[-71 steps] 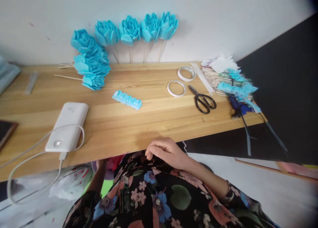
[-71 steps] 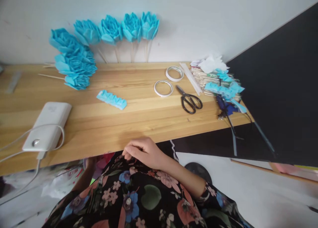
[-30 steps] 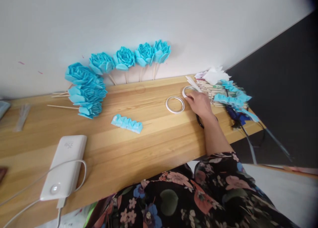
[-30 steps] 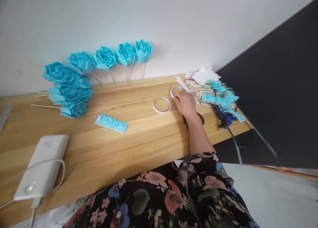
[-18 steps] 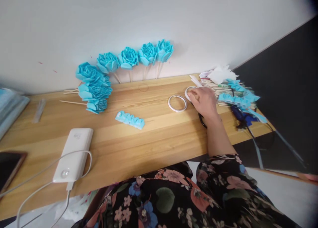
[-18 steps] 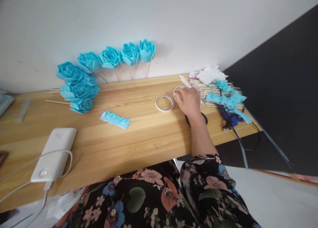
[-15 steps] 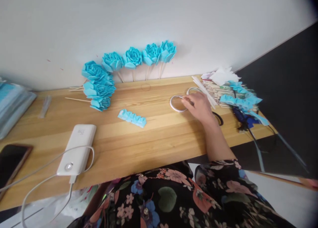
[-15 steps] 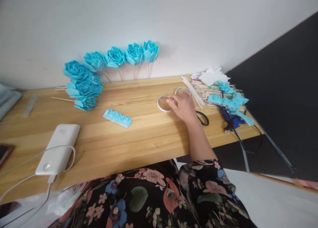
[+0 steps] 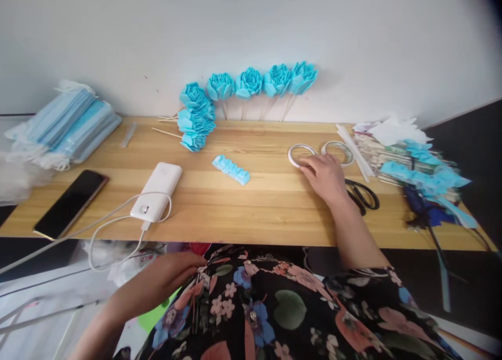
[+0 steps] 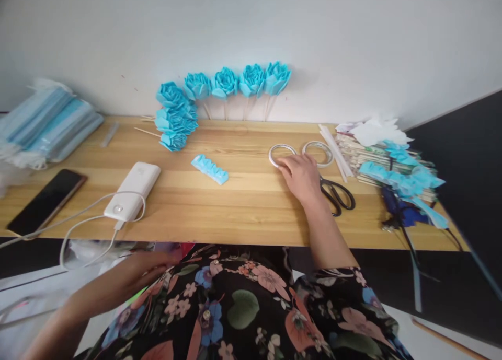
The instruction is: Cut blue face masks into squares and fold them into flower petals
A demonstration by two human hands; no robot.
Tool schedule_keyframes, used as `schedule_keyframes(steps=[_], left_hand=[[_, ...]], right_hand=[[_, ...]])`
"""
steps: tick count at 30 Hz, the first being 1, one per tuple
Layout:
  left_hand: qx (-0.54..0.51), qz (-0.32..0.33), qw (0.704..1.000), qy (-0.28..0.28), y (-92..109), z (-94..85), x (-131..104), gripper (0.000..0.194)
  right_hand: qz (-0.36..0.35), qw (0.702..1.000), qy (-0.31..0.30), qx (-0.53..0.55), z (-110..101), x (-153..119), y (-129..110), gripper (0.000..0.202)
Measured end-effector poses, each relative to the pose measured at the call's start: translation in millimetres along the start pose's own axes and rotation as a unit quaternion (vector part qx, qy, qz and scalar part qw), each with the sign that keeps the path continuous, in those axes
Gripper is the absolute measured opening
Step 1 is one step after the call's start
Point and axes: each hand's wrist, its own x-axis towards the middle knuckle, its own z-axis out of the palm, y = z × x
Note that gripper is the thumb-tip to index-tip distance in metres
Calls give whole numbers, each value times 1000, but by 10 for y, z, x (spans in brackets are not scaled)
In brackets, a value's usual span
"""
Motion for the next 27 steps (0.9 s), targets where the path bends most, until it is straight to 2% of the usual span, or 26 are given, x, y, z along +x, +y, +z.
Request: schedule_keyframes(steps=[2,3,6,8,9,13,18,23,27], left_hand=[[14,16,1000,-7,175,-145,70,31],[21,32,999,9,260,-207,144,31],[42,83,989,115,457,-307,452,31],[39,91,984,148,535,-296,650,30],[27,98,983,151,559,-271,729,30],[-46,109,990,80,561,-111,887,31],[-118,89,987,65,419,17,922,33],[-200,57,976,58,330,2,964,35],[-219,66,972,61,288,6,1007,36]], right_hand=[[-7,1000,24,16,-13,1,-111,27],[-13,999,30,30,-14,2,-196,28],[-56,993,-14,100,19,18,-541,34],[-93,985,-62,134,77,50,-802,44],[-108,981,-82,140,115,74,-928,51],[-124,974,-128,139,306,220,-1309,75],[-136,970,-141,143,523,454,-1414,69],[-201,948,-161,187,651,699,-1377,59],[-199,944,-150,214,760,807,-1458,57]])
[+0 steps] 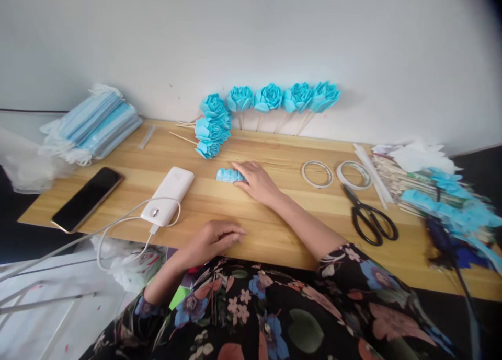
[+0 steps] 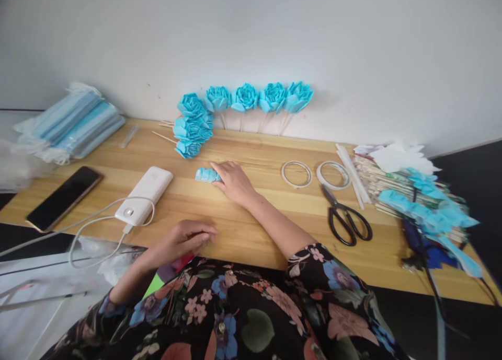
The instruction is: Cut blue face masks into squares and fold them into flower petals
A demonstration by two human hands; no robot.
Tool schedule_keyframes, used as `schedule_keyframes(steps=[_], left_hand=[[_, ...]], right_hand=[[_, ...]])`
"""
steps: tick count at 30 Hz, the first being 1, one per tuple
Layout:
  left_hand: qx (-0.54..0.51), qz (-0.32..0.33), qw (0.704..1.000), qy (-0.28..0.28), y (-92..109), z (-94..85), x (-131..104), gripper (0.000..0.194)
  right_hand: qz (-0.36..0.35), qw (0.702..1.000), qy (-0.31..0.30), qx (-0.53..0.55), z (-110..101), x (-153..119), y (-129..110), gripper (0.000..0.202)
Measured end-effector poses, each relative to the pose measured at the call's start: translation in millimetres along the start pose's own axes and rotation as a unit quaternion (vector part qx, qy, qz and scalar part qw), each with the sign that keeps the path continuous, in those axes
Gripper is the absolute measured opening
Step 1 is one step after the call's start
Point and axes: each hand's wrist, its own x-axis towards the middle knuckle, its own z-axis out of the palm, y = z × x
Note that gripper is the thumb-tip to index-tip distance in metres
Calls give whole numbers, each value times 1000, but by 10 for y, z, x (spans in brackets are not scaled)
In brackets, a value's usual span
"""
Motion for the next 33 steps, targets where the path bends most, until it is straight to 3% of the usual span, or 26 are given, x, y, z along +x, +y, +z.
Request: schedule_keyframes(steps=[6,11,17,21,24,26,30,33], left_hand=[[4,6,1000,21,-75,35,18,37],[16,15,999,33,-82,64,7,35],[-4,0,1000,25,-42,55,5,36],[4,-3,999,41,132,-61,98,38],[52,51,990,123,356,-212,247,40],[101,88,969,207,509,-331,384,37],[225,136,881,393,664,-628,764,34],[283,157,835,445,582,-918,1117,48]], right_hand=[[20,1000,15,15,168,206,-107,64],[-15,1000,-7,25,146,303,-191,64],[-53,996,50,49,-117,35,-210,47],[-41,993,84,68,-275,-283,-191,37],[-4,988,126,83,-338,-496,-178,30],[34,985,143,96,-354,-598,-179,27],[89,977,147,126,-331,-704,-201,26],[83,978,143,129,-287,-732,-211,25]])
